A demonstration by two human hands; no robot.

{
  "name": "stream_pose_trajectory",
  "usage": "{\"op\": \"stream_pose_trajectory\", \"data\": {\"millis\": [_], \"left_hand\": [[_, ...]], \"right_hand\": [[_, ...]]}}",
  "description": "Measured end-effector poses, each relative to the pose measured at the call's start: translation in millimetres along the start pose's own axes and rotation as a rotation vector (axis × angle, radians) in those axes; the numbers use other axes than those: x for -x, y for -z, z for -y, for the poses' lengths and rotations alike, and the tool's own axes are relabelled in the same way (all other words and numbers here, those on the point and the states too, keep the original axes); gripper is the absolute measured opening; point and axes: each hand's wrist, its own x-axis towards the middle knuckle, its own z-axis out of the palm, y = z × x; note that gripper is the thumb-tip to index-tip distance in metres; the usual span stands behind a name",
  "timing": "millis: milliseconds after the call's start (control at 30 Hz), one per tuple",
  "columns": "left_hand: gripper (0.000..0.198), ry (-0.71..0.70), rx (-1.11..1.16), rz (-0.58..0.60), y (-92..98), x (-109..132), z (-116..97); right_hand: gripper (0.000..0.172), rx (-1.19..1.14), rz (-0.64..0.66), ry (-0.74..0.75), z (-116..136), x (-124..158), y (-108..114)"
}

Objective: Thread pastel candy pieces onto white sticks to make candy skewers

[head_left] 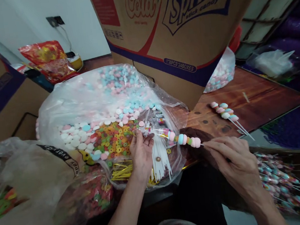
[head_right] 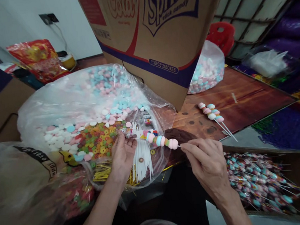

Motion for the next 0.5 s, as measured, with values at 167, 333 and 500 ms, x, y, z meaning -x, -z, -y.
{"op": "stream_pose_trajectory", "data": {"millis": [167, 333, 500], "left_hand": [[0.035, -0.127, -0.096, 0.119, 2.9, 3.5, 1.7], [0.034, -0.2, -0.138, 0.123, 3.1, 10.8, 7.3], [0.041, -0.07, -0.072, 0.152, 0.8, 14.3, 1.8]], "right_hand": [[0.009, -0.222, 0.089, -0.084, 7.1, -3.0, -13.9], [0.011, -0.404, 0.083, -0.165, 27.6, -3.5, -35.8], [0.013, -0.383, 0.085, -0.141, 39.0, -1.5, -47.4]]}}
